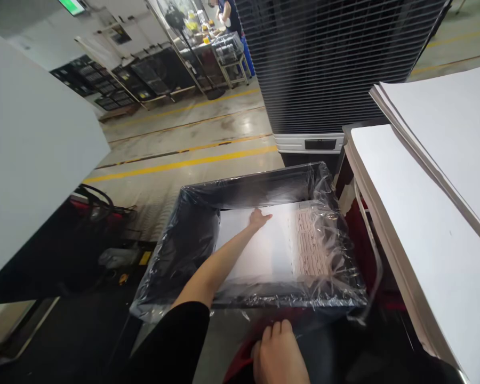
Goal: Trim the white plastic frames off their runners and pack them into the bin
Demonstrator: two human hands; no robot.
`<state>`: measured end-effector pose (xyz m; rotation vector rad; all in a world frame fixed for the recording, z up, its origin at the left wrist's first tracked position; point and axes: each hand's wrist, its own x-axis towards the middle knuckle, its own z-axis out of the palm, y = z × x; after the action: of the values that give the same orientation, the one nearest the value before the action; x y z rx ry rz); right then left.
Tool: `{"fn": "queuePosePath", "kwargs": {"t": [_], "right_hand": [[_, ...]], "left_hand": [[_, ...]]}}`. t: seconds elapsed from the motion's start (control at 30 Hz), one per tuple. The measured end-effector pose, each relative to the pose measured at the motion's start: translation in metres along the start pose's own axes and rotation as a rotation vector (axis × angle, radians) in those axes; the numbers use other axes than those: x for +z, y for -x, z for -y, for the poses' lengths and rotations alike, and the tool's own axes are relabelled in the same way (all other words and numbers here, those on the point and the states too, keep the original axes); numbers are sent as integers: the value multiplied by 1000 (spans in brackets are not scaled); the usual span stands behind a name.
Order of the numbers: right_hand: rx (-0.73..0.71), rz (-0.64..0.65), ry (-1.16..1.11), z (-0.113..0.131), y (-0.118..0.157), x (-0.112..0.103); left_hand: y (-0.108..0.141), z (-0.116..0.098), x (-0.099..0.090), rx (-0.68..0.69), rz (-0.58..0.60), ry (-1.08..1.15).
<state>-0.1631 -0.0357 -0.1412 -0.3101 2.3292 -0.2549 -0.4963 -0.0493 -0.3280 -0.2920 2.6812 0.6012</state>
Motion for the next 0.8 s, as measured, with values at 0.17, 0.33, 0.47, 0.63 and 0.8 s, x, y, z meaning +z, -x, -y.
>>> {"fn": "queuePosePath", "kwargs": {"t": [0.17,0.33,0.47,0.63,0.8], "right_hand": [[19,4,-38,0,-3,0],[14,30,-35,-2,0,-2],[7,-64,-45,-6,8,0],[6,-111,-31,-7,10,0],[61,-19,-60,-5,5,0]], "left_hand": [[6,-15,8,-103,-124,-110],[13,-20,16,-103,-153,-162],[20,-39,32,-40,-148,-152],[27,-68,49,34,-135,-124],[30,-88,60,52,-127,-112]]}}
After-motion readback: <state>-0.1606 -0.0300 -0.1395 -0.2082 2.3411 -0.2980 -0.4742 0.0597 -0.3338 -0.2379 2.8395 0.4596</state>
